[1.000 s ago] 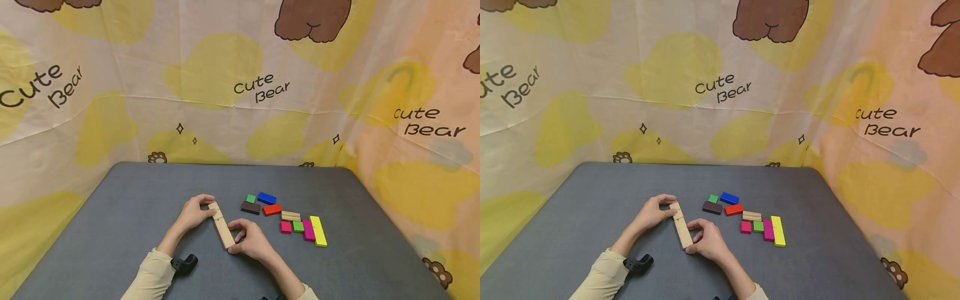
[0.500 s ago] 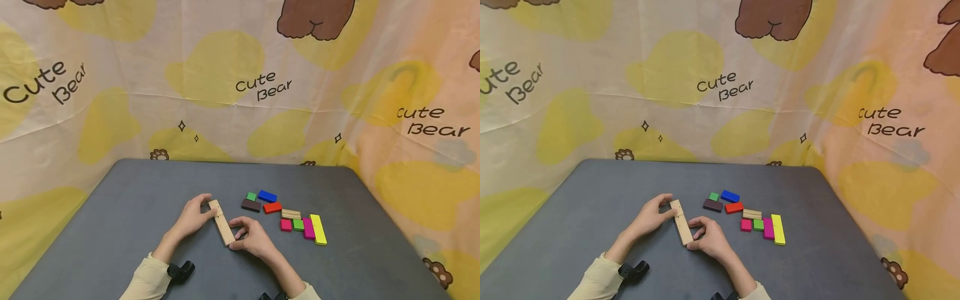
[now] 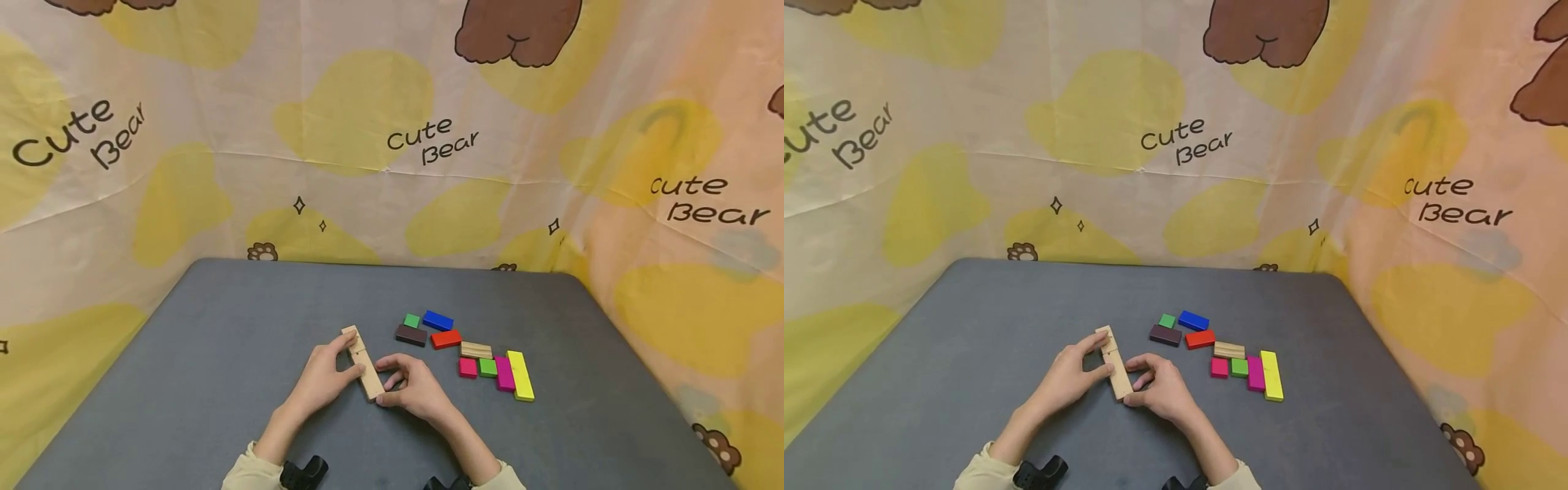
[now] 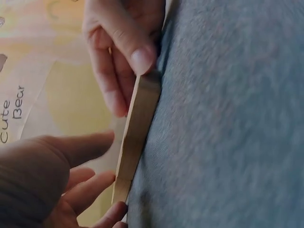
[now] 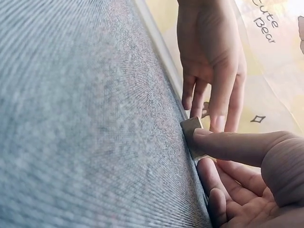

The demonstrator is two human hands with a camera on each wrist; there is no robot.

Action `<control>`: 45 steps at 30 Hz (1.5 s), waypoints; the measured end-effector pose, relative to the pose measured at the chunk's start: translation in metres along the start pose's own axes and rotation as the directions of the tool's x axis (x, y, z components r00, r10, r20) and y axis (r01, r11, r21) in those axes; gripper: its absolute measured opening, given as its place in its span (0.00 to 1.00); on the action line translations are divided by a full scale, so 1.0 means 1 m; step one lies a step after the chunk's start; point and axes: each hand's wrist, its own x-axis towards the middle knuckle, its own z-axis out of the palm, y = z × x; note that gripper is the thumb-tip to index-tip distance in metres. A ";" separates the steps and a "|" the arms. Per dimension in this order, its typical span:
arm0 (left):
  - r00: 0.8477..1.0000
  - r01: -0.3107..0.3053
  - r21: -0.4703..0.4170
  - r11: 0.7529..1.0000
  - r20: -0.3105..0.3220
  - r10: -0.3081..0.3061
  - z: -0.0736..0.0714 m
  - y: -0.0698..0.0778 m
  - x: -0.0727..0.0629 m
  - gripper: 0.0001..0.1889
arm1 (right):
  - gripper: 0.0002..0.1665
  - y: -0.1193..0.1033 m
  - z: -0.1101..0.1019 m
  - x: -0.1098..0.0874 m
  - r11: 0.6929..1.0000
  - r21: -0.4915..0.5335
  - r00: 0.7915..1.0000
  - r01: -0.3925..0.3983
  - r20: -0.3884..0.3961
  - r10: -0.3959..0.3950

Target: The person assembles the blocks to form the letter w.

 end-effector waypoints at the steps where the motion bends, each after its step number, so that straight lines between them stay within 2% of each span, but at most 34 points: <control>1: 1.000 0.005 0.004 1.000 -0.004 -0.005 0.001 0.001 -0.001 0.32 | 0.31 0.000 0.000 0.000 1.000 -0.002 1.000 -0.005 0.001 0.005; 8: 0.998 0.038 0.054 0.998 -0.045 -0.035 0.006 0.001 -0.001 0.31 | 0.30 0.001 0.000 0.002 0.999 -0.026 1.000 -0.027 0.008 0.027; 13: 0.998 0.033 0.063 0.997 -0.052 -0.030 0.006 -0.002 0.001 0.30 | 0.29 0.001 0.000 0.002 0.999 -0.027 1.000 -0.023 0.006 0.023; 18: 0.998 0.033 0.060 0.998 -0.054 -0.029 0.006 -0.005 0.001 0.30 | 0.28 0.003 -0.004 -0.002 1.000 0.028 1.000 -0.012 0.024 0.011; 21: 0.998 0.037 0.050 0.998 -0.059 -0.034 0.006 -0.007 0.001 0.30 | 0.24 0.006 -0.015 -0.009 0.999 0.039 1.000 0.008 0.015 -0.008; 23: 0.998 0.036 0.041 0.999 -0.058 -0.033 0.007 -0.007 0.001 0.31 | 0.21 0.008 -0.027 -0.016 1.000 0.011 0.999 0.018 -0.037 -0.018; 26: 0.998 0.027 0.023 0.999 -0.053 -0.026 0.006 -0.007 0.001 0.31 | 0.17 0.013 -0.052 -0.031 0.998 -0.063 0.982 0.008 -0.190 -0.020; 29: 0.998 0.020 0.013 1.000 -0.056 -0.019 0.005 -0.007 0.001 0.32 | 0.15 0.021 -0.076 -0.044 0.990 -0.139 0.935 -0.015 -0.352 -0.036; 32: 0.998 0.024 0.017 1.000 -0.059 -0.022 0.004 -0.007 0.002 0.32 | 0.15 0.030 -0.097 -0.053 0.974 -0.224 0.892 -0.024 -0.445 -0.081; 34: 0.998 0.024 0.019 1.000 -0.056 -0.023 0.004 -0.007 0.003 0.32 | 0.15 0.035 -0.107 -0.056 0.964 -0.265 0.878 -0.020 -0.466 -0.110; 36: 0.998 0.023 0.019 1.000 -0.053 -0.022 0.004 -0.007 0.003 0.32 | 0.15 0.038 -0.114 -0.058 0.957 -0.289 0.875 -0.022 -0.469 -0.121; 45: 0.999 0.021 0.021 1.000 -0.048 -0.020 0.005 -0.007 0.002 0.32 | 0.18 0.043 -0.119 -0.057 0.956 -0.287 0.896 -0.055 -0.436 -0.080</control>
